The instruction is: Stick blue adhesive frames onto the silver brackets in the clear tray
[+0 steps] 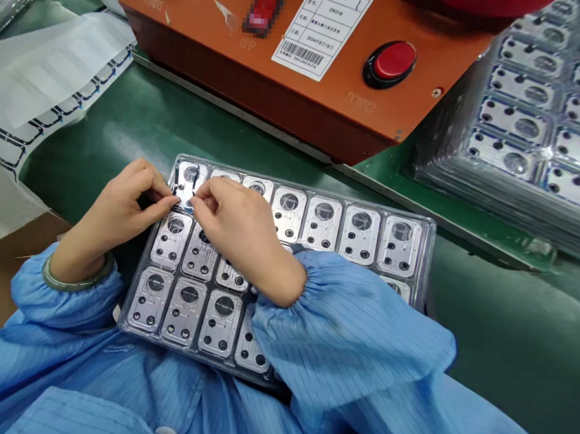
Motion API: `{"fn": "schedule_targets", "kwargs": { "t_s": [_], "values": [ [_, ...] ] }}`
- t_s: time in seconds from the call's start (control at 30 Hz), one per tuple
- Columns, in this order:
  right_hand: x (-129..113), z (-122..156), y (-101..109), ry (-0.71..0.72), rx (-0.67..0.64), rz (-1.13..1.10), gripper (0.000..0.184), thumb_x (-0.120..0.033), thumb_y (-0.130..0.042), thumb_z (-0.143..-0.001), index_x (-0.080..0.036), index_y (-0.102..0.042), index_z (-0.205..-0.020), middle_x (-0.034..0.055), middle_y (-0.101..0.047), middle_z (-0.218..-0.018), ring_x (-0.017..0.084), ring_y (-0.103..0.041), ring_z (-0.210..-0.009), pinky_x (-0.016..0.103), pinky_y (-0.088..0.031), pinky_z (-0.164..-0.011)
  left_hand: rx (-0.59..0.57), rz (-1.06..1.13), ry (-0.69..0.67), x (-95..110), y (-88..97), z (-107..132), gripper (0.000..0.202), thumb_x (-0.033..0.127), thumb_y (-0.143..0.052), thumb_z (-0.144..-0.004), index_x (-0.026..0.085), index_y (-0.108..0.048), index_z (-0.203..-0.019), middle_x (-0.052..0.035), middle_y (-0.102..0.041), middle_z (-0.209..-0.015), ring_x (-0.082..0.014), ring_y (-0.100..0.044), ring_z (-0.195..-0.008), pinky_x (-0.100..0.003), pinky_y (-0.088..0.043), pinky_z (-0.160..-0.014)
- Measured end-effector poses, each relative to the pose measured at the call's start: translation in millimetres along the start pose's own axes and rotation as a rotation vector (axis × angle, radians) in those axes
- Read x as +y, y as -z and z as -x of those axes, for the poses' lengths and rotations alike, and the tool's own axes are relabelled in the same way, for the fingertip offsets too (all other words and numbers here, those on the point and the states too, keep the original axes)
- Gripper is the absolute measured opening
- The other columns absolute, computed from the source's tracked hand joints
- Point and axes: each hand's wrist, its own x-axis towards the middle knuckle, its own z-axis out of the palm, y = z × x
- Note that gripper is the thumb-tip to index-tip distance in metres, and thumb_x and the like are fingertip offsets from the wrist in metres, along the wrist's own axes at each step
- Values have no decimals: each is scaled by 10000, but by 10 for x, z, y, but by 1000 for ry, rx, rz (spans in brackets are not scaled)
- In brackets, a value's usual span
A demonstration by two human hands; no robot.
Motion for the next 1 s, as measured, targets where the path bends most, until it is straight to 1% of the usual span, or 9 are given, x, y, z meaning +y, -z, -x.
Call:
{"fn": "schedule_targets", "kwargs": {
  "t_s": [0.27, 0.4, 0.5, 0.6, 0.67, 0.77, 0.9, 1.0],
  "values": [
    [30, -1, -36, 6, 18, 18, 84, -168, -581, -828, -170, -636, -765, -10, -606, -672, 117, -524, -622, 249, -343, -583, 15, 22, -10, -2, -16, 6, 92, 159, -605, -826, 184, -532, -776, 4, -500, -796, -114, -518, -731, -231, -469, -632],
    [40, 10, -60, 41, 41, 50, 95, -167, -578, -833, -170, -610, -743, -10, -601, -675, 113, -517, -612, 247, -330, -570, 14, 11, 6, 10, -21, 6, 96, 170, -594, -833, 188, -525, -769, 4, -499, -793, -121, -516, -733, -236, -465, -631],
    [62, 12, -71, 84, 49, 97, 108, -171, -582, -837, -170, -586, -729, -10, -595, -679, 111, -509, -605, 247, -311, -553, -5, -5, 37, 17, -13, 8, 87, 182, -589, -838, 188, -529, -775, 5, -496, -798, -123, -523, -743, -238, -465, -640],
    [77, -4, -61, 98, 15, 113, 115, -206, -605, -841, -175, -575, -734, -13, -593, -682, 113, -508, -608, 247, -305, -552, -41, 1, 54, 19, 7, 3, 73, 186, -602, -834, 187, -540, -796, 10, -496, -815, -114, -526, -736, -238, -466, -648],
    [70, -20, -50, 85, -14, 126, 123, -256, -637, -834, -180, -574, -761, -19, -595, -681, 117, -510, -612, 249, -299, -552, -53, 29, 57, 22, 21, -4, 74, 176, -611, -829, 186, -544, -802, 14, -489, -821, -104, -524, -719, -236, -468, -653],
    [22, -42, -40, 29, -48, 181, 145, -302, -657, -825, -187, -572, -801, -21, -606, -690, 129, -516, -620, 253, -277, -547, -60, 64, 65, 28, 31, -14, 85, 160, -616, -827, 184, -540, -797, 17, -476, -820, -96, -522, -712, -234, -472, -664],
    [-57, -53, -49, -40, -81, 256, 119, -300, -620, -841, -194, -570, -819, -7, -633, -747, 141, -521, -625, 259, -245, -536, -59, 49, 98, 40, 21, -11, 88, 155, -611, -827, 182, -533, -795, 14, -471, -833, -99, -518, -714, -244, -474, -670],
    [-64, -48, -54, -21, -69, 263, 99, -292, -596, -847, -197, -570, -850, -8, -642, -763, 145, -530, -629, 259, -245, -532, -30, 58, 122, 45, -1, 4, 85, 169, -611, -825, 186, -540, -783, 11, -477, -834, -106, -518, -724, -254, -479, -679]
  ]
}}
